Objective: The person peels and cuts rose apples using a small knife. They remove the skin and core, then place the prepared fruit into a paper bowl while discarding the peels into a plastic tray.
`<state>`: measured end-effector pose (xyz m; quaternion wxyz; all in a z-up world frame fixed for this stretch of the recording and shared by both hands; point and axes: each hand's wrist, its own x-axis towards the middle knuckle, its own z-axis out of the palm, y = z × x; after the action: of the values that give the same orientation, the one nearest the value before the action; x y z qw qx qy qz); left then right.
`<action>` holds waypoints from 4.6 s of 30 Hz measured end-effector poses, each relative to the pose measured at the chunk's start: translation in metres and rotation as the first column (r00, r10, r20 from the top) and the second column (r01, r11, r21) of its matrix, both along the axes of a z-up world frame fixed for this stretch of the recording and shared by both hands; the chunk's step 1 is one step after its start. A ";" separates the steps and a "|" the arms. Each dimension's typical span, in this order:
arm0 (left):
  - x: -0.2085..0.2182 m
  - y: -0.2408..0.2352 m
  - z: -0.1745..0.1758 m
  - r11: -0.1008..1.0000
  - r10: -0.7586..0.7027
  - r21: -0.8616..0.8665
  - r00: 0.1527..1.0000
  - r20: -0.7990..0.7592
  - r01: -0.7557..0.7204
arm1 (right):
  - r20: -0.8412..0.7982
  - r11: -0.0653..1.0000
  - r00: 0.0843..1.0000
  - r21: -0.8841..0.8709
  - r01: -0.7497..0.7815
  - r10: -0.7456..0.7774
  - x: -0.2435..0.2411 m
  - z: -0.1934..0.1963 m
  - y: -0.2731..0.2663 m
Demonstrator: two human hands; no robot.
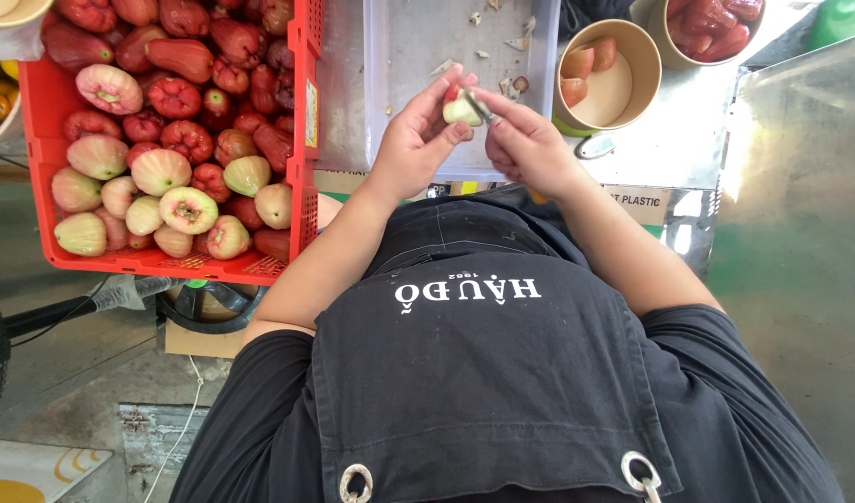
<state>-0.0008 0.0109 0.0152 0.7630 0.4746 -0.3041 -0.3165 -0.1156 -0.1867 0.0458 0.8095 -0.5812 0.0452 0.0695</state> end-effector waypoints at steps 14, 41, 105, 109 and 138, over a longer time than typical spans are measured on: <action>0.001 -0.012 -0.022 0.967 0.048 0.250 0.934 -0.355 0.045 | 0.618 0.523 0.786 -0.660 0.539 -0.030 0.000 -0.007 0.000; 0.015 0.059 0.039 0.908 -0.012 0.407 0.966 0.259 -0.097 | -0.101 0.134 0.964 -0.988 -0.069 -0.246 0.012 -0.085 -0.176; -0.005 0.030 0.048 0.935 0.353 0.038 0.934 -0.044 -0.352 | -0.021 0.996 1.000 -0.091 -0.010 0.008 0.030 0.018 0.072; -0.007 0.032 0.039 0.838 0.491 0.084 0.812 0.316 -0.540 | -0.019 1.000 1.000 -0.014 -0.004 0.004 0.030 0.004 0.078; 0.026 0.056 0.017 0.996 0.087 0.025 0.947 -0.309 -0.083 | -0.315 0.902 0.949 -0.414 -0.122 -0.016 0.047 0.005 0.021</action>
<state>0.0252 0.0671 0.0324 0.8113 0.4364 -0.1581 -0.3556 -0.0685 -0.1661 0.0505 0.6424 -0.7276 0.1700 0.1706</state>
